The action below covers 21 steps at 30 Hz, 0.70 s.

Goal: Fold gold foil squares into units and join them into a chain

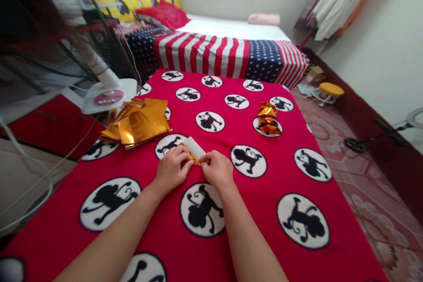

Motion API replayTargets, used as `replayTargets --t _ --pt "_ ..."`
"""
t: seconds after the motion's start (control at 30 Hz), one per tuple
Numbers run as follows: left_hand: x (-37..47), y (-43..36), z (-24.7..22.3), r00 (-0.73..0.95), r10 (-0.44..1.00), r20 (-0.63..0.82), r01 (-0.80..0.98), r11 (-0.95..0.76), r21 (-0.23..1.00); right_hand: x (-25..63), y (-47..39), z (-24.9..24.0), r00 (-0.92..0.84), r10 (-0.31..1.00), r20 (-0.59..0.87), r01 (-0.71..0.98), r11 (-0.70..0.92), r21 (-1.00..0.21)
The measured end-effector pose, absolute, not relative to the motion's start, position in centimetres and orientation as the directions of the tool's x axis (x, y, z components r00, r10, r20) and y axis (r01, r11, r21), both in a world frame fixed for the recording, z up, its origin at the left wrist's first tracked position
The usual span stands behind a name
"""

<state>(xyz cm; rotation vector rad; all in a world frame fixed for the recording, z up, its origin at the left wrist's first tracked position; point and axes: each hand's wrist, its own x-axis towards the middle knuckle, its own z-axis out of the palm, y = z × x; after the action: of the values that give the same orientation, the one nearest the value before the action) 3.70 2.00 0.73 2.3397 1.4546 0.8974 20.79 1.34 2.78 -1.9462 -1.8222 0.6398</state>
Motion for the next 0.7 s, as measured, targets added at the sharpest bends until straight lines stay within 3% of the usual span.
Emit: replayTargets --t 0.7 --pt "4.44 1.84 1.2 0.269 0.899 0.345 0.784 -0.412 0.464 21.08 1.38 2.63 0.018 0.998 -0.062 0.804 -0.051 -0.592"
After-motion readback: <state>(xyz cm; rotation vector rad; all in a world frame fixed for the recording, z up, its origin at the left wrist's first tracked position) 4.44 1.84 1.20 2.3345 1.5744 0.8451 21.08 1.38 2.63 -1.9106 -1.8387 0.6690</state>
